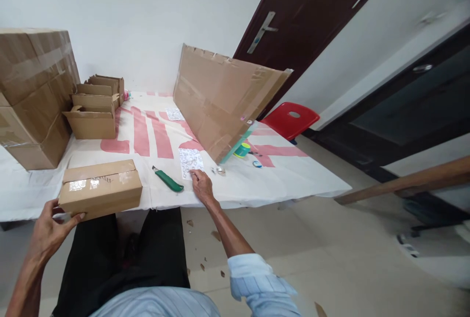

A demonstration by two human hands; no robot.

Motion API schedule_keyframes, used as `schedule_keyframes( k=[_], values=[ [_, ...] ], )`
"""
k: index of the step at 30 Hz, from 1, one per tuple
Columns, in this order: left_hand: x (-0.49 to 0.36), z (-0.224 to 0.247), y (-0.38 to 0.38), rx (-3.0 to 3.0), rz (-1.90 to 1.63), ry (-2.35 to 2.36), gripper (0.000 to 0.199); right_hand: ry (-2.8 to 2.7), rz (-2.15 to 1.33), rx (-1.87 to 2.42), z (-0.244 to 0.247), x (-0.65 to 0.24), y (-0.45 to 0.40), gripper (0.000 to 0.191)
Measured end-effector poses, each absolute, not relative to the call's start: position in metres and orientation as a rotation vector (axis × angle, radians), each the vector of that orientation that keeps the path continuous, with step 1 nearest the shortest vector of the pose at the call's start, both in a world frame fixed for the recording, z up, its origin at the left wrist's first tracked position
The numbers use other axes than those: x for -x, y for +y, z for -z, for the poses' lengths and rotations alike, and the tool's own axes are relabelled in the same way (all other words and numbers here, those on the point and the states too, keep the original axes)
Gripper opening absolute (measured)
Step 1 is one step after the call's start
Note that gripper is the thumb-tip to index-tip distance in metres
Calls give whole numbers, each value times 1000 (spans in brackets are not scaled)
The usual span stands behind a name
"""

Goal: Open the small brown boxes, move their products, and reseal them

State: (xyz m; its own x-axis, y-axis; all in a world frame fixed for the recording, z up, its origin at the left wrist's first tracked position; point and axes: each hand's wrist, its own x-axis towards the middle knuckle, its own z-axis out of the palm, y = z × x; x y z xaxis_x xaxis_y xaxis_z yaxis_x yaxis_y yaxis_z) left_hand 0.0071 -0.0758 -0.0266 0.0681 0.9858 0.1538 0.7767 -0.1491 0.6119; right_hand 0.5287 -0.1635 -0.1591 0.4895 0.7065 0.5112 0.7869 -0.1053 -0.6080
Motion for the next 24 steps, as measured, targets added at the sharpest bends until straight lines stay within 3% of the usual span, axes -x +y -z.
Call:
schedule_keyframes(
  k=[4, 9, 14, 17, 24],
  values=[
    [-24, 22, -115, -2027, -438, 1729, 34, -1273, 116, 1870, 158, -529, -166, 31],
    [-96, 22, -188, -2072, -185, 1020, 17, -1263, 106, 1896, 157, -529, -169, 32],
    [-206, 30, -189, -2214, -531, 528, 44, -1246, 91, 1906, 154, -526, -168, 33],
    [-277, 35, -152, -2252, -727, 505, 55, -1232, 86, 1904, 152, -524, -166, 33],
    [-383, 44, -81, -2368, -540, 682, 74, -1191, 83, 1897, 151, -525, -162, 32]
  ],
)
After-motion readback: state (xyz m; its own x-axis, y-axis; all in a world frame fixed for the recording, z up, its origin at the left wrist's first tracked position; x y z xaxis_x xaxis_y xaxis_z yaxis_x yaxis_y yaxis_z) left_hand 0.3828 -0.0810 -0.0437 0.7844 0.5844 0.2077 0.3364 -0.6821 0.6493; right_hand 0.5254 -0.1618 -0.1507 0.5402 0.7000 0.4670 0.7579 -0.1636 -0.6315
